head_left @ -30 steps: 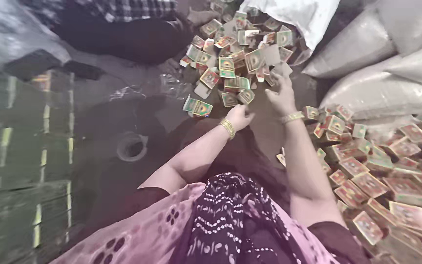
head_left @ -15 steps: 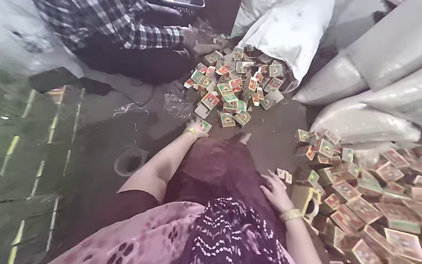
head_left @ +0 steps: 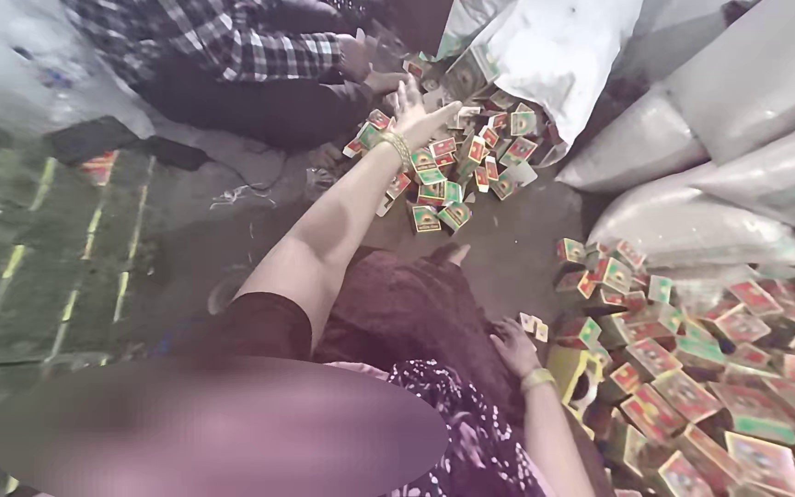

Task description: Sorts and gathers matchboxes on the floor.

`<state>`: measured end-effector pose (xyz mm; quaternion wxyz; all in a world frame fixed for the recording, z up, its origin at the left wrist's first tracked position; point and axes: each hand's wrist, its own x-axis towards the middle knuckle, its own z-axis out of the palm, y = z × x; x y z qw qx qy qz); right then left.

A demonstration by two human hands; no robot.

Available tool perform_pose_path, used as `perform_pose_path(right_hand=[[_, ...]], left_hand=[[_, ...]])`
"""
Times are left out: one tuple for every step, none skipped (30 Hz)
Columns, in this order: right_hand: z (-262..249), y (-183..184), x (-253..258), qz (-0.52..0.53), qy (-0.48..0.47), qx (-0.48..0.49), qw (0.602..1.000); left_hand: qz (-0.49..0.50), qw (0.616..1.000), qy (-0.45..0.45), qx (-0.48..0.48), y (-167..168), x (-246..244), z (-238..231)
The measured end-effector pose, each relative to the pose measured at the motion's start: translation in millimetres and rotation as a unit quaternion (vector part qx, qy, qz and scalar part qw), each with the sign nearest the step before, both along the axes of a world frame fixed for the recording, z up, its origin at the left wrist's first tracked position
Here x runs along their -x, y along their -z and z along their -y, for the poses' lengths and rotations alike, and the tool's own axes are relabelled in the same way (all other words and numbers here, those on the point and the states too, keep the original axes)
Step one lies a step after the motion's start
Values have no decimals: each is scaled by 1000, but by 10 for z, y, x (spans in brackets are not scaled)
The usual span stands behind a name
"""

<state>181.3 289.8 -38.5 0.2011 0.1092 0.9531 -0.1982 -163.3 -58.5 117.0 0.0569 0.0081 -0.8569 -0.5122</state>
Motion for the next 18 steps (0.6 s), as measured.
perform_pose_path(right_hand=[[-3,-4,0,-2,11,9,1000],[0,1,10,1,14,12,1000],[-2,18,26,7,8,13,1000],[-2,30,43,19,-1,11,1000],[1,32,67,33,-6,9,999],[0,40,91,46,-7,8,999],[-7,52,106,56,-5,11,998],[-16,62,120,63,2,16,998],[-36,74,127,69,11,24,997],[-63,90,118,73,23,33,997],[-90,96,117,78,35,39,996],[-101,94,118,82,45,48,994],[-102,86,126,84,51,54,994],[-102,81,135,86,54,61,993],[-112,83,152,91,55,66,992],[-123,103,165,99,54,70,991],[-145,137,178,108,52,72,990],[-171,170,192,116,50,70,989]], left_hand=[[9,1000,5,6,74,-15,-78],[29,999,0,18,185,-63,-177],[67,997,-11,45,332,-155,-300],[123,990,-21,66,490,-290,-437],[190,979,-26,70,656,-431,-573],[254,964,-32,70,824,-556,-704],[298,951,-49,69,1021,-646,-836],[326,941,-66,67,1221,-709,-956],[334,936,-83,69,1447,-746,-1076],[328,936,-105,66,1644,-798,-1188],[316,938,-132,59,1754,-861,-1288],[296,941,-155,51,1729,-944,-1357],[302,943,-136,36,1483,-1054,-1343],[386,922,-17,19,991,-1134,-1175],[410,911,40,16,652,-1199,-1127],[396,917,35,25,495,-1272,-1206],[361,931,3,55,517,-1316,-1366],[358,931,8,66,670,-1270,-1478]])
